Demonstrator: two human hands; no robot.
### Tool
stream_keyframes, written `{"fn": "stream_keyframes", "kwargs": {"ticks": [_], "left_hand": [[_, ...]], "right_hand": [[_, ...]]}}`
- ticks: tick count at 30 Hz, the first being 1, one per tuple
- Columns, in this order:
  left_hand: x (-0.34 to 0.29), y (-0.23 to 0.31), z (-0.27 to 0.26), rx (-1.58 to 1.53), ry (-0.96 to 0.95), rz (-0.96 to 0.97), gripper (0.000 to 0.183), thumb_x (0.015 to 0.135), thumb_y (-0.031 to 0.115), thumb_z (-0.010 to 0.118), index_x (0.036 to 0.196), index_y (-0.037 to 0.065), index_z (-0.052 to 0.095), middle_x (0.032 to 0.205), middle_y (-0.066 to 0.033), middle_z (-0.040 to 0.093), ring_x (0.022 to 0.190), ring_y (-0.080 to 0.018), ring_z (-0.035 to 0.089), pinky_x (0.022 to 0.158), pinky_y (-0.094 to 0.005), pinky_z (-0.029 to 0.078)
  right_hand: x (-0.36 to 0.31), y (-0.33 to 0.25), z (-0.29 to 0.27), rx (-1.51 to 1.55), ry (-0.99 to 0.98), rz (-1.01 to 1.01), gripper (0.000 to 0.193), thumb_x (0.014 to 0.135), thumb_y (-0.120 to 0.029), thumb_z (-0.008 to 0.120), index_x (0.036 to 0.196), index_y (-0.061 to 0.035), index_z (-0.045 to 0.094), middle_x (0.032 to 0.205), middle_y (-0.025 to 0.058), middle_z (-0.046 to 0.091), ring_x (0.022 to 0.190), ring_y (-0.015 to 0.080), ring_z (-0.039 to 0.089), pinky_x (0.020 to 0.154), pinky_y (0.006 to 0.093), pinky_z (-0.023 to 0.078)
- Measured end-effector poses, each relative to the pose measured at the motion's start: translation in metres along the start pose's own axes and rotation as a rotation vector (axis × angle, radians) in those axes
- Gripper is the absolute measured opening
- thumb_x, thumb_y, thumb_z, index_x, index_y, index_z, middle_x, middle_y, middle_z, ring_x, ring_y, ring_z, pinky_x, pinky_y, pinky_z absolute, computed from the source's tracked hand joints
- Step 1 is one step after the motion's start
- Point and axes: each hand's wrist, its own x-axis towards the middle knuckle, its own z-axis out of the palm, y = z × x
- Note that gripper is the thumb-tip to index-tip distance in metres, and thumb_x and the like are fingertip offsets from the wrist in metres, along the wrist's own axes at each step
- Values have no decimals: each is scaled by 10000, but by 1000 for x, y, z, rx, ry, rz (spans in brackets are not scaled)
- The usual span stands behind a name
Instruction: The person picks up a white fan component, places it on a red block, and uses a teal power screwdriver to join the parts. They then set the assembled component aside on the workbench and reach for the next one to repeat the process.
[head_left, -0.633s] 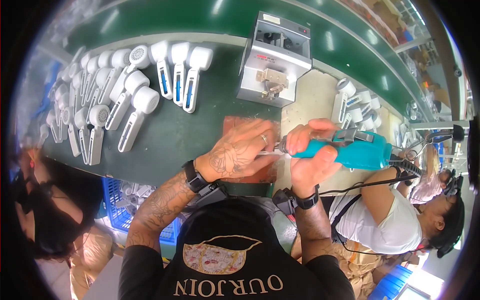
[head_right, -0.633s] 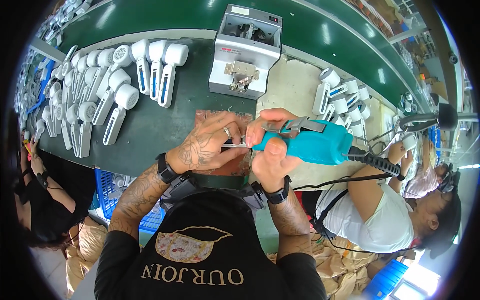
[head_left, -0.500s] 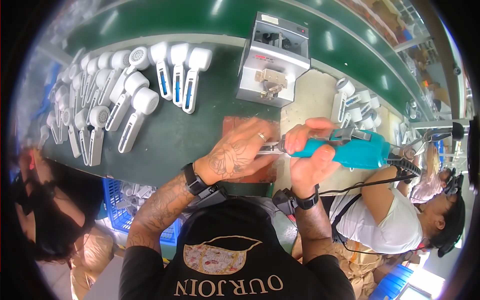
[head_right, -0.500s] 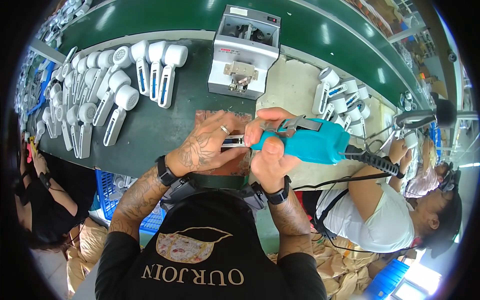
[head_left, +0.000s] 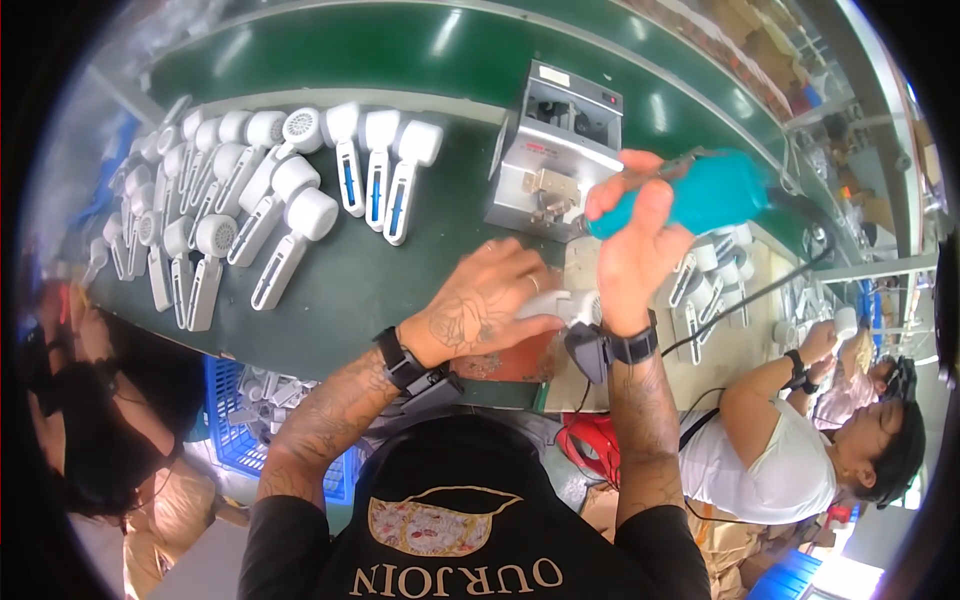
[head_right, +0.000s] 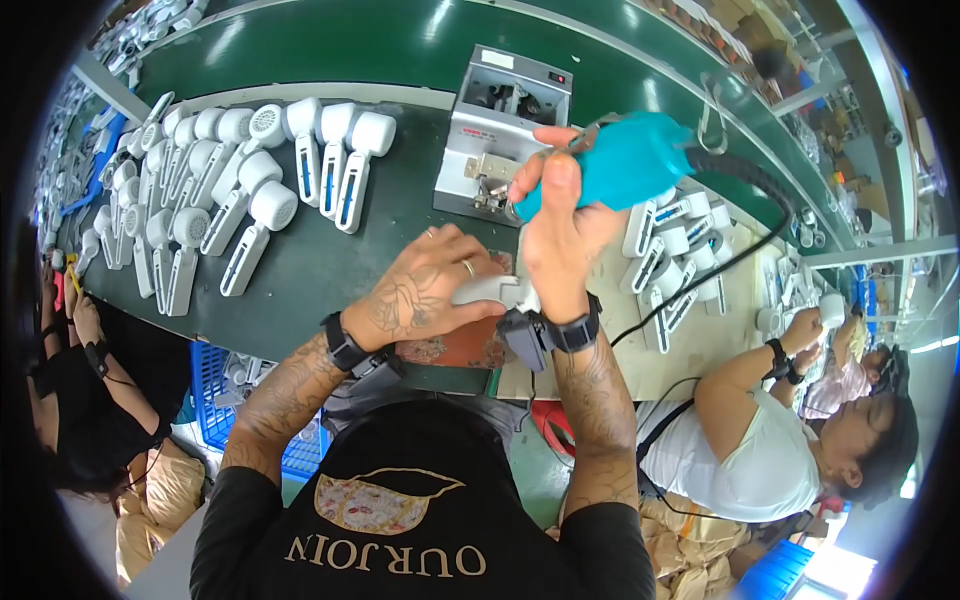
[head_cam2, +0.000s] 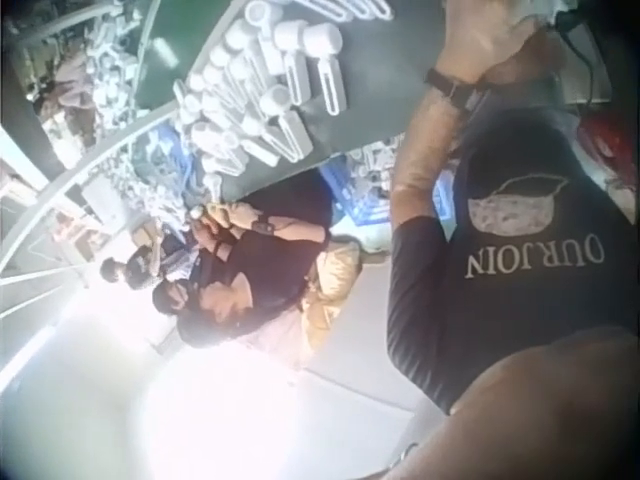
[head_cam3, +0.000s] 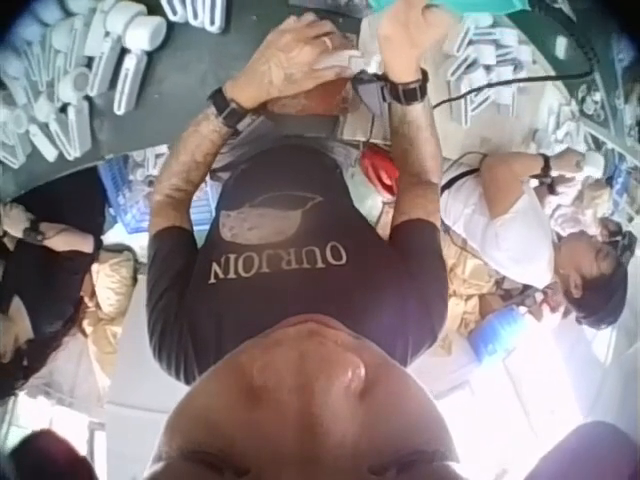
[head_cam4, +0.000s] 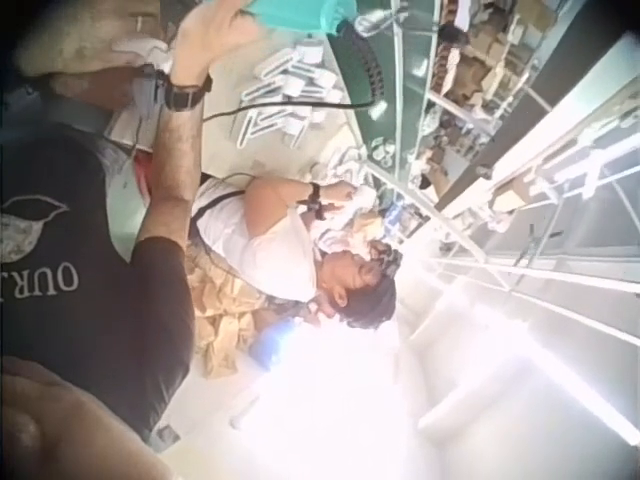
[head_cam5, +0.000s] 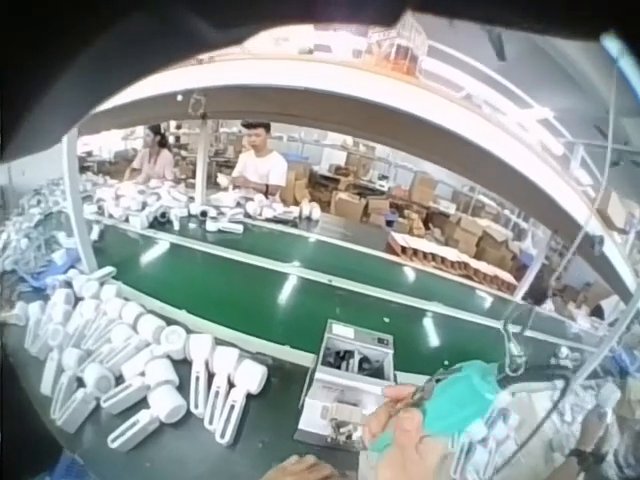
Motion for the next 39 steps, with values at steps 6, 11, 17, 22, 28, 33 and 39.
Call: {"fn": "stream_keyframes", "kwargs": {"ticks": [6, 11, 17, 22, 28, 33, 39], "left_hand": [[-6, -4, 1, -38, 43, -20, 353, 782, 235, 754, 1104, 107, 685, 1061, -64, 617, 984, -290, 567, 926, -426, 462], [-5, -5, 1, -36, 49, -20, 380, 766, 200, 761, 1126, 104, 685, 1041, -68, 618, 971, -298, 567, 915, -422, 467], [-8, -7, 4, 24, 91, -22, 371, 787, 257, 771, 1120, 112, 694, 1033, -64, 625, 962, -291, 568, 899, -415, 472], [-4, -7, 4, -11, 82, 12, 331, 835, 264, 718, 1115, 95, 667, 1001, -72, 628, 927, -287, 565, 883, -413, 470], [-4, -3, 3, -13, 66, -1, 315, 841, 265, 720, 1103, 96, 672, 1012, -56, 654, 922, -283, 569, 876, -405, 471], [-3, -4, 3, -4, 45, -5, 320, 844, 266, 717, 1112, 98, 667, 1023, -56, 649, 934, -281, 569, 884, -407, 469], [-1, -1, 0, 49, 16, 3, 346, 862, 275, 700, 1153, 96, 639, 1036, -58, 618, 943, -277, 558, 854, -412, 458]], "right_hand": [[19, 29, 16, -97, -69, -117, 303, 1041, -310, 540, 1016, -9, 569, 710, 44, 577, 632, 135, 577, 583, 277, 454], [12, 33, 16, -57, -87, -35, 286, 1047, -292, 526, 1022, -11, 569, 706, 43, 577, 627, 134, 576, 574, 278, 450], [-16, -2, 2, -132, -99, 157, 303, 1044, -275, 517, 1052, 22, 572, 692, 59, 568, 584, 145, 550, 551, 279, 444], [-31, -7, -23, -50, -57, 119, 435, 1020, -386, 558, 1088, 44, 540, 704, 73, 565, 613, 167, 566, 547, 288, 447], [-35, -1, -27, -29, -86, 122, 484, 1004, -434, 579, 1088, 39, 525, 700, 72, 557, 612, 175, 562, 558, 304, 460], [-39, 5, -26, 9, -85, 145, 449, 1009, -421, 576, 1044, 23, 522, 705, 70, 556, 615, 174, 559, 560, 308, 462], [-42, 12, -26, 56, -105, 147, 383, 1028, -375, 554, 960, -2, 504, 706, 73, 529, 613, 174, 526, 584, 327, 456]]}}
